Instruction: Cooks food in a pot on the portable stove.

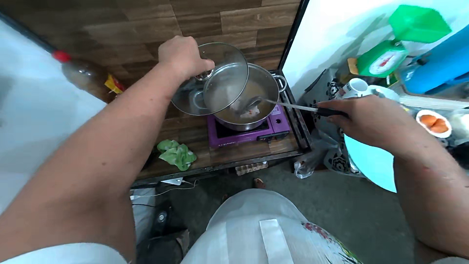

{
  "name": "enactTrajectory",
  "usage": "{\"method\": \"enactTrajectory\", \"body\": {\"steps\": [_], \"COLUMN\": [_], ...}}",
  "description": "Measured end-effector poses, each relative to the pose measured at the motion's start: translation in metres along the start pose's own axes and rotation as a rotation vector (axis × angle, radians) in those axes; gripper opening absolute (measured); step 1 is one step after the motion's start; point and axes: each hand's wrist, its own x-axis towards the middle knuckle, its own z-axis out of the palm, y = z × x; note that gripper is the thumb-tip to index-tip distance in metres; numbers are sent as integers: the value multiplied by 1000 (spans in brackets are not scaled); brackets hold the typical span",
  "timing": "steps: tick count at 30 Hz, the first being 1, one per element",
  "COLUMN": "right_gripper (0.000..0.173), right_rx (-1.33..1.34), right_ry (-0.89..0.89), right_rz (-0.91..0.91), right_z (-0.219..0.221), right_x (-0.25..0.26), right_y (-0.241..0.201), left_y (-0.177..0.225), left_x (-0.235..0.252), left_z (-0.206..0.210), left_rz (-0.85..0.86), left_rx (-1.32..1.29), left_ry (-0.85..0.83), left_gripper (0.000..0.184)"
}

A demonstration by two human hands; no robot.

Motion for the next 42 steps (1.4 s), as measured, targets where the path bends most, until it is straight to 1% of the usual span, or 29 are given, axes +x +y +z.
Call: {"method": "enactTrajectory", "body": {"steps": [5, 8, 13, 16, 18, 22, 23, 24, 25, 28, 31, 34, 38, 40, 42], "right_gripper": [37, 37, 37, 37, 36, 35, 34, 35, 36, 38, 38, 39, 40, 41, 41], "right_rx": [14, -2, 135, 288, 465, 945, 979, 942, 850, 535, 325, 274, 297, 312, 319], "right_ry": [51, 41, 99, 123, 83, -100, -120, -131, -133, -76, 45, 55, -24, -42, -47], "right_rz": [16, 44, 108, 159, 199, 313, 314, 298, 273, 170, 73, 0, 5, 9, 8], "right_z": [25, 36, 38, 49, 58, 75, 76, 76, 74, 63, 53, 56, 57, 59, 58], "right_x": [17, 24, 16, 13, 13, 10, 10, 10, 10, 15, 21, 32, 45, 48, 49], "right_y": [-14, -19, -7, 5, 13, 11, 10, 11, 13, 15, 15, 18, 12, 9, 3], "left_y": [2, 2, 7, 13, 19, 30, 30, 28, 25, -1, -49, -102, -163, -187, -202], "left_x": [-2, -2, -2, 3, 7, 13, 14, 14, 13, 5, -4, -15, -36, -45, -53], "left_z": [1, 0, -3, 1, 4, 8, 7, 6, 4, -4, -4, 1, 14, 28, 45], "left_rz": [-13, -4, 21, 38, 56, 79, 81, 80, 78, 32, -6, -58, -119, -126, -137], "left_rx": [0, 1, 12, 32, 32, 50, 50, 41, 27, -30, -64, -54, 10, 55, 81], "left_ry": [-19, -11, -9, -15, -27, -56, -59, -60, -55, -42, -35, -38, -72, -107, -146], "left_gripper": [63, 63, 62, 62, 62, 63, 63, 64, 64, 64, 64, 63, 62, 59, 58]}}
